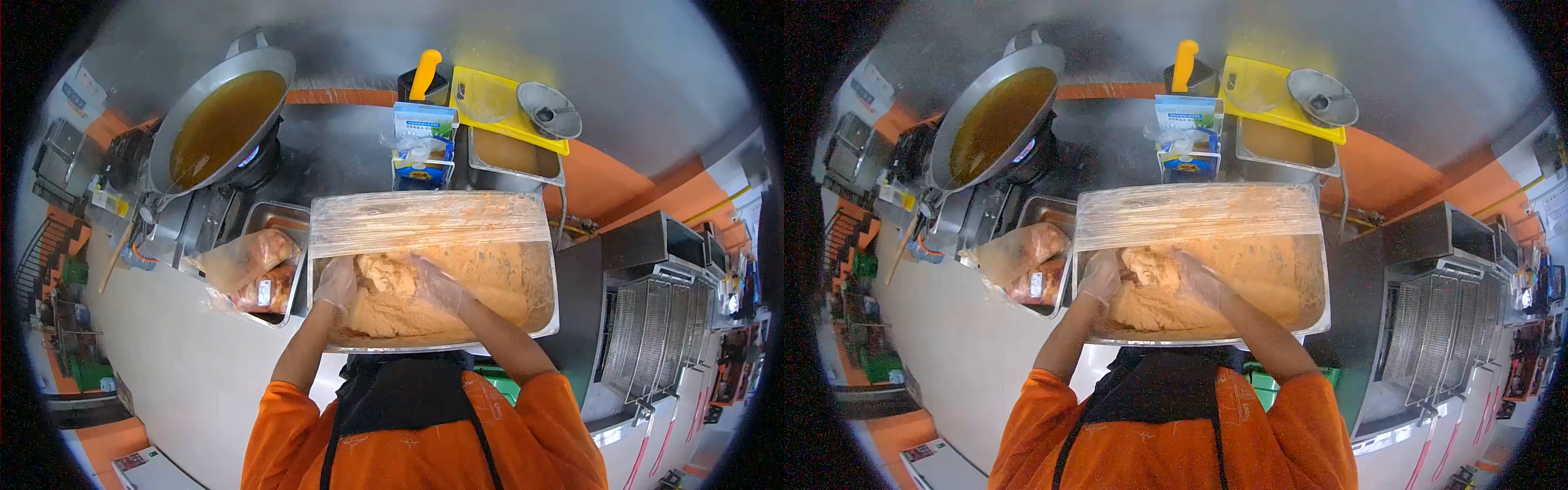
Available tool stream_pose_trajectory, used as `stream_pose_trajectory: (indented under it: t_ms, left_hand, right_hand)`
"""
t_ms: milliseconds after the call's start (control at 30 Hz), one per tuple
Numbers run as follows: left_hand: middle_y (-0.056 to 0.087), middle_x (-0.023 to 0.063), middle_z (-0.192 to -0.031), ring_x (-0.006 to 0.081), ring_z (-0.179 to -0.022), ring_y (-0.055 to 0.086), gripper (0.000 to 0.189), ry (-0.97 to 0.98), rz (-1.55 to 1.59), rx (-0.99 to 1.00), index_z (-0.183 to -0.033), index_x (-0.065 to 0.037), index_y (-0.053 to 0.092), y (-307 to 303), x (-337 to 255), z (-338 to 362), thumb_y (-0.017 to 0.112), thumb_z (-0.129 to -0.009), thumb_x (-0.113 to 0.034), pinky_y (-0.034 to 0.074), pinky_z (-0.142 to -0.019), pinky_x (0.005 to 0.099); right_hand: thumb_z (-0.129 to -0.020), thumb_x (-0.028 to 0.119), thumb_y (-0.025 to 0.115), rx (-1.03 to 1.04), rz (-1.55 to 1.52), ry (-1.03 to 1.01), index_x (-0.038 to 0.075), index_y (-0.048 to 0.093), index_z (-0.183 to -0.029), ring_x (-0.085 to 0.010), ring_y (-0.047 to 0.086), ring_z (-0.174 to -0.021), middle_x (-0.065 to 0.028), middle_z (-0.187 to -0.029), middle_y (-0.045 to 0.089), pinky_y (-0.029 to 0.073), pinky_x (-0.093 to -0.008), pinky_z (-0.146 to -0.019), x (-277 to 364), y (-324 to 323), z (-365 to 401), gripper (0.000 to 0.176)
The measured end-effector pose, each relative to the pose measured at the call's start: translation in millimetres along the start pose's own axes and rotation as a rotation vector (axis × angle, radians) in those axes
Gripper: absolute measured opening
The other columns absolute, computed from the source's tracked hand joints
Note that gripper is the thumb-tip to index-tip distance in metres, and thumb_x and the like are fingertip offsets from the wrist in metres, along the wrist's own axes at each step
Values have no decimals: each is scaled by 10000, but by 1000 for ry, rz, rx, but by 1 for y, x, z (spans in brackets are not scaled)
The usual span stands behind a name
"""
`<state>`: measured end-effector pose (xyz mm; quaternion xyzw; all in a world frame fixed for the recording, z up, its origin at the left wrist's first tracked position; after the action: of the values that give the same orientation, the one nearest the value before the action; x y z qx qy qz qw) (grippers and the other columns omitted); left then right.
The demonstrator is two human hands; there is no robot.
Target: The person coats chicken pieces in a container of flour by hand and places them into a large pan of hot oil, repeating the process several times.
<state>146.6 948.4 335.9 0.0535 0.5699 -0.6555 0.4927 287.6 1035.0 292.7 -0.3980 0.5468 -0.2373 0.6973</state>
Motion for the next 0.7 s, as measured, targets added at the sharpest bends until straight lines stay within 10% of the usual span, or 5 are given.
stream_pose_trajectory:
  t_ms: [33,133,233,567,700]
  left_hand:
    - [624,167,-1099,284,-1024,591,502,-123,-447,142,-1245,-46,541,-1,0,4,568,-869,-377,448,-908,360]
    - [645,41,-1027,162,-842,608,367,642,-105,-1004,-1252,-102,553,163,178,-78,520,-931,-278,484,-767,291]
    - [655,64,-999,179,-812,623,342,-372,1062,-145,-1221,-83,566,62,70,-6,510,-920,-235,513,-714,309]
    - [604,70,-1134,197,-1041,557,415,-225,174,-76,-1225,-68,566,66,84,-43,473,-920,-334,429,-901,326]
    - [583,76,-1199,204,-1102,529,396,-270,501,-130,-1230,-68,569,59,87,-39,466,-922,-294,400,-948,328]
  right_hand:
    - [-918,518,436,-83,-278,21,123,412,-1337,-276,390,-1256,-100,-1270,517,313,-507,-1022,4,10,-4,576]
    - [-903,424,498,-96,-1329,113,99,506,-1216,-250,462,-1171,-86,-1180,567,377,-458,-960,24,47,-13,452]
    - [-889,330,559,-222,-2042,330,75,600,-1096,-224,534,-1087,-72,-1089,618,440,-410,-898,48,97,-28,331]
    - [-856,353,610,-196,-2924,1042,74,566,-1181,-220,576,-1016,-87,-1141,617,473,-339,-817,47,180,1,431]
    - [-911,384,517,112,-2482,1018,59,538,-1255,-212,470,-1170,-109,-1277,531,403,-367,-935,-6,78,-24,474]
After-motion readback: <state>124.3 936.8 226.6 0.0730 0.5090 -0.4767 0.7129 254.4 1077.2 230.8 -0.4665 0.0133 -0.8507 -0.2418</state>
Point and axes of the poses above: each hand's wrist, its own z-axis away from the middle knuckle, its own y-axis out of the palm, x = y × z, the point moved 7 cm from there along -z, towards the middle knuckle
